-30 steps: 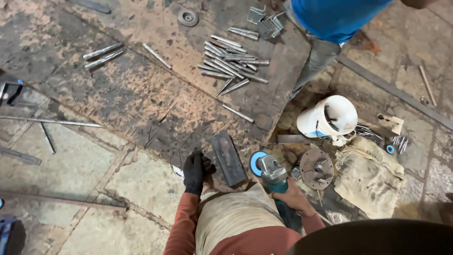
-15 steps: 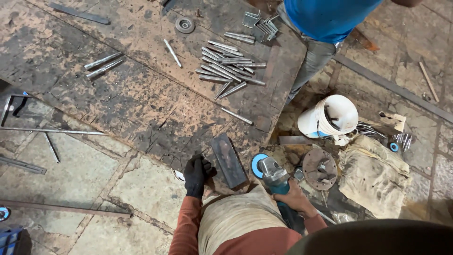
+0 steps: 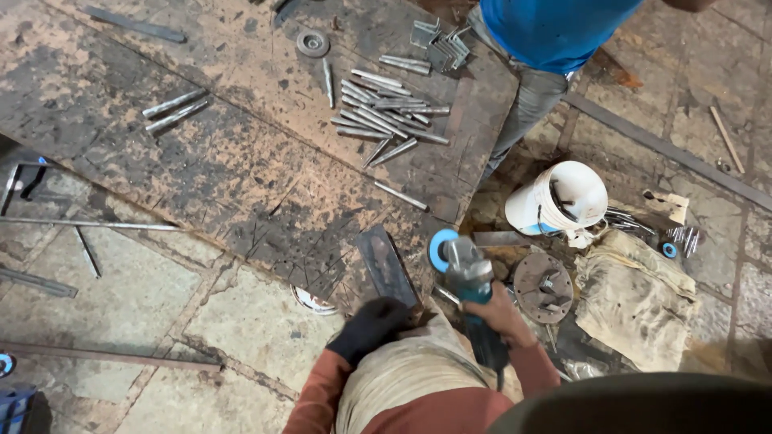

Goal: Using a handheld angle grinder to smooth and shape small metal rods on a workbench.

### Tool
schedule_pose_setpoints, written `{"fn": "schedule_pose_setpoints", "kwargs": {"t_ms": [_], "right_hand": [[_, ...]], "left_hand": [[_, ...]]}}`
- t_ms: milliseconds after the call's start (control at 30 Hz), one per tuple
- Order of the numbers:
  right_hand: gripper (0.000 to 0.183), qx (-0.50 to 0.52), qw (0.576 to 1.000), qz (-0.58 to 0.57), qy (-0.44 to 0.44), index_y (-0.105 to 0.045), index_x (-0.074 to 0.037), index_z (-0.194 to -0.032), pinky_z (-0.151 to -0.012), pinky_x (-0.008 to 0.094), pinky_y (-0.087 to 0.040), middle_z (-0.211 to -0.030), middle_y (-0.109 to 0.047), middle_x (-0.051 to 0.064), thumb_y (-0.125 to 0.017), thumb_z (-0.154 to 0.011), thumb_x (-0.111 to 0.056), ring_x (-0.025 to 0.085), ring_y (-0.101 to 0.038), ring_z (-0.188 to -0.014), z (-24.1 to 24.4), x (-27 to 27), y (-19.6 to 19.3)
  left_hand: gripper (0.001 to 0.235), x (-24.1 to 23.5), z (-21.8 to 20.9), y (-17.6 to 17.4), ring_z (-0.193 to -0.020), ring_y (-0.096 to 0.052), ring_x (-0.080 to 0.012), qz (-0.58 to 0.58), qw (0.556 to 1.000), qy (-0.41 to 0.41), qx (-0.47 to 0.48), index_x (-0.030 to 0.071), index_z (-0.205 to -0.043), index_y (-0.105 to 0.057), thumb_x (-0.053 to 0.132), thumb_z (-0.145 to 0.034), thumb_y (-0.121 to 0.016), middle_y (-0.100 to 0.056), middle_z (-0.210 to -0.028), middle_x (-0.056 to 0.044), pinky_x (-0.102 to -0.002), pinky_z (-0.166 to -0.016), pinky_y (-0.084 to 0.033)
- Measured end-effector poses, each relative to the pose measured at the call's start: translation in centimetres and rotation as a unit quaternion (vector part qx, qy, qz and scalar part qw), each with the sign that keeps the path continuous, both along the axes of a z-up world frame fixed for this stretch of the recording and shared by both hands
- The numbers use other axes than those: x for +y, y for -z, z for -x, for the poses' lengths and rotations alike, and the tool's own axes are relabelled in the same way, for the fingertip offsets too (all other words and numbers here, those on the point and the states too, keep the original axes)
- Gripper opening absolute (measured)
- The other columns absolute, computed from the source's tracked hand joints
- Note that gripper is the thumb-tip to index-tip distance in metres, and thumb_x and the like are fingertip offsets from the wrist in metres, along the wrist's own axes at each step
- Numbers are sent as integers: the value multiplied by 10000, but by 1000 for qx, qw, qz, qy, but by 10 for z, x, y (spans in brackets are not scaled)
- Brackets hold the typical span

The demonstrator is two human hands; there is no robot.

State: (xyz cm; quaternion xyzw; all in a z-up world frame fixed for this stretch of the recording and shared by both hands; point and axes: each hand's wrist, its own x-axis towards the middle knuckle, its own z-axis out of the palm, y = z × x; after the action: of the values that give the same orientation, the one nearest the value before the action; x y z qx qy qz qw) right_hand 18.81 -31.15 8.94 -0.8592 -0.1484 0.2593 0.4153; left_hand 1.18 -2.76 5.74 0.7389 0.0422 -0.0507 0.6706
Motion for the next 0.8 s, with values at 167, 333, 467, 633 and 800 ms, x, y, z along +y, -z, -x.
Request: {"fn": "schedule_pose_setpoints", "kwargs": {"t_ms": [167, 333, 467, 633, 800], "right_hand": [[531, -20, 993, -112, 7, -689, 19, -1108, -782, 373, -555, -966, -724, 92, -865, -674, -230, 190, -659, -849, -14, 54, -52], [563, -15, 991, -131, 24, -631, 7, -1155, -740, 375, -555, -968, -692, 74, -849, -700, -244, 180, -649, -836, -25, 73, -64], [548, 6, 991, -129, 23, -656, 27, -1157, -758, 379, -556, -981, -705, 83, -858, -721, -236, 189, -646, -846, -19, 74, -68], [596, -19, 991, -123, 51, -607, 2, -1196, -794, 369, -541, -1020, -678, 65, -862, -699, -208, 178, -636, -896, -18, 75, -62], [496, -81, 990, -78, -88, -709, -1, -1089, -854, 357, -550, -958, -746, 102, -884, -682, -224, 193, -673, -869, -28, 61, -40]], "left_hand": [[624, -41, -28, -64, -974, -696, -286, 1, 997, 79, 23, 49, -1295, -594, 416, -821, -768, -727, -1070, -159, -401, -865, -567], [749, -77, -43, -76, -1050, -706, -351, -57, 991, 107, -57, 71, -1418, -515, 474, -833, -753, -725, -1147, -188, -446, -890, -555], [662, -85, -37, -72, -1019, -722, -354, -87, 994, 67, -14, 108, -1390, -545, 504, -880, -693, -754, -1111, -170, -455, -867, -563], [638, -83, -44, -70, -1020, -720, -346, -76, 994, 74, -17, 109, -1370, -537, 500, -889, -689, -750, -1104, -160, -452, -866, -561], [714, -75, -49, -46, -1124, -685, -260, 64, 987, 141, -34, 68, -1413, -460, 487, -896, -718, -695, -1238, -143, -404, -960, -541]]}}
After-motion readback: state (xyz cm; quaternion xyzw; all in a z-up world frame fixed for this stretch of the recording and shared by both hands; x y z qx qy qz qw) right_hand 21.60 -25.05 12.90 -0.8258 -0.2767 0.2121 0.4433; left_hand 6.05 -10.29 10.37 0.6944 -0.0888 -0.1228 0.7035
